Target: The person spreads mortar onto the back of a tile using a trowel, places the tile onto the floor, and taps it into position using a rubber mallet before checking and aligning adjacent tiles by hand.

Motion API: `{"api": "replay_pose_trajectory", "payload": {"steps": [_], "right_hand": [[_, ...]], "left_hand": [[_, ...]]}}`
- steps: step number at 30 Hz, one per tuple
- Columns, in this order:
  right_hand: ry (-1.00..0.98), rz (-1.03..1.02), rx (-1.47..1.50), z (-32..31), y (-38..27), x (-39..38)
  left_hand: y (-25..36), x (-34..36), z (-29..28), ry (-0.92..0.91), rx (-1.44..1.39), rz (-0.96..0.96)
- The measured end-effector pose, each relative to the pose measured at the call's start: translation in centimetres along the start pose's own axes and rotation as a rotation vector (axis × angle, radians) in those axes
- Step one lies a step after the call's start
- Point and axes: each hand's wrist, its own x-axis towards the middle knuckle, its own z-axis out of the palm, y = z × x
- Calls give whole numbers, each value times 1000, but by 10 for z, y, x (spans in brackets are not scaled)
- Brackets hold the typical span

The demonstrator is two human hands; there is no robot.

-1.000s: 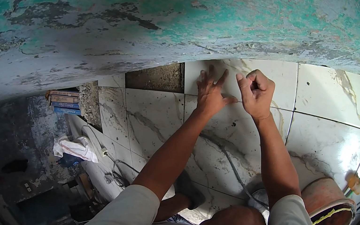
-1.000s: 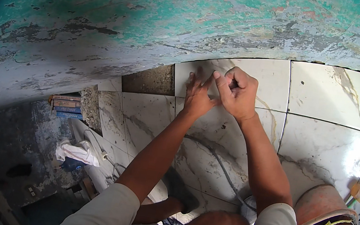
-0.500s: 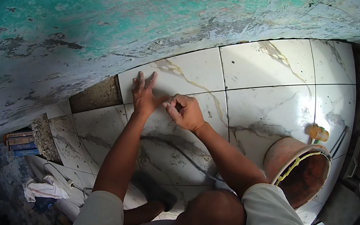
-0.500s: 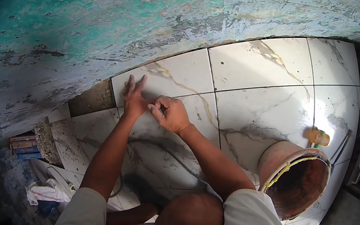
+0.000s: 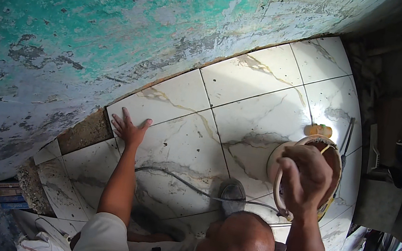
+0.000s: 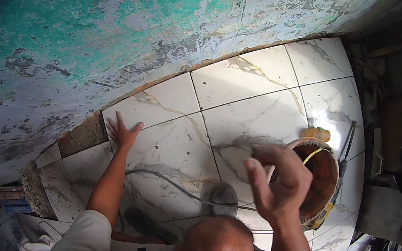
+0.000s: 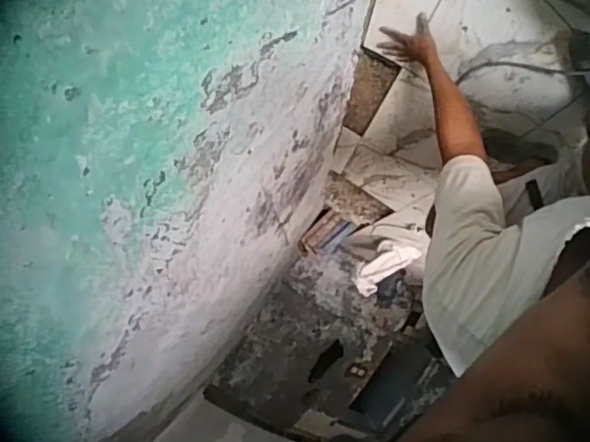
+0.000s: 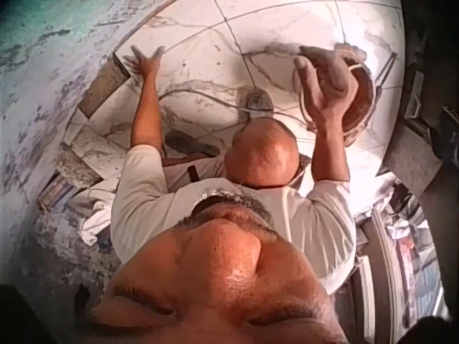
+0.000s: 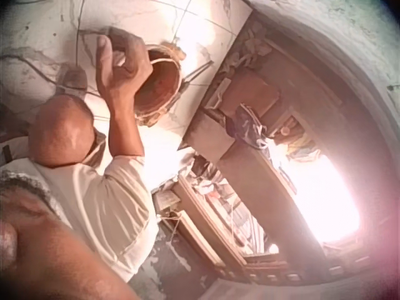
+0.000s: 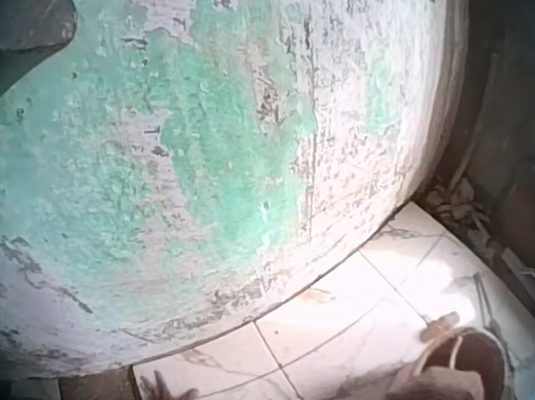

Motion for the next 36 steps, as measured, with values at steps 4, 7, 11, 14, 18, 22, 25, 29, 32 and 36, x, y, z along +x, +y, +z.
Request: {"api": "replay_pose_trajectory", "payload": {"steps": [4, 7, 11, 14, 18, 22, 25, 29, 32, 36], "right_hand": [[557, 411, -625, -86, 41, -20], [185, 801, -84, -75, 51, -74], [-322, 503, -128, -7, 52, -110], [-429, 700, 21, -5, 48, -100], [31, 775, 413, -70, 33, -97], [621, 935, 866, -160, 40, -85], [627, 751, 888, -219, 28, -69], [573, 618, 820, -306, -14, -48], [700, 637, 689, -343, -7, -22], [660, 641, 506, -361, 47, 21]], "left_hand": [[1, 6, -7, -41, 30, -5], [3, 7, -6, -49, 47, -23], [1, 11, -6, -69, 101, -24], [-1, 14, -7, -81, 89, -10], [1, 15, -8, -67, 135, -15], [4, 12, -7, -60, 101, -22], [4, 10, -9, -58, 71, -19], [5, 9, -12, -73, 71, -27], [8, 8, -13, -64, 83, -28], [12, 5, -18, -56, 71, -18]]}}
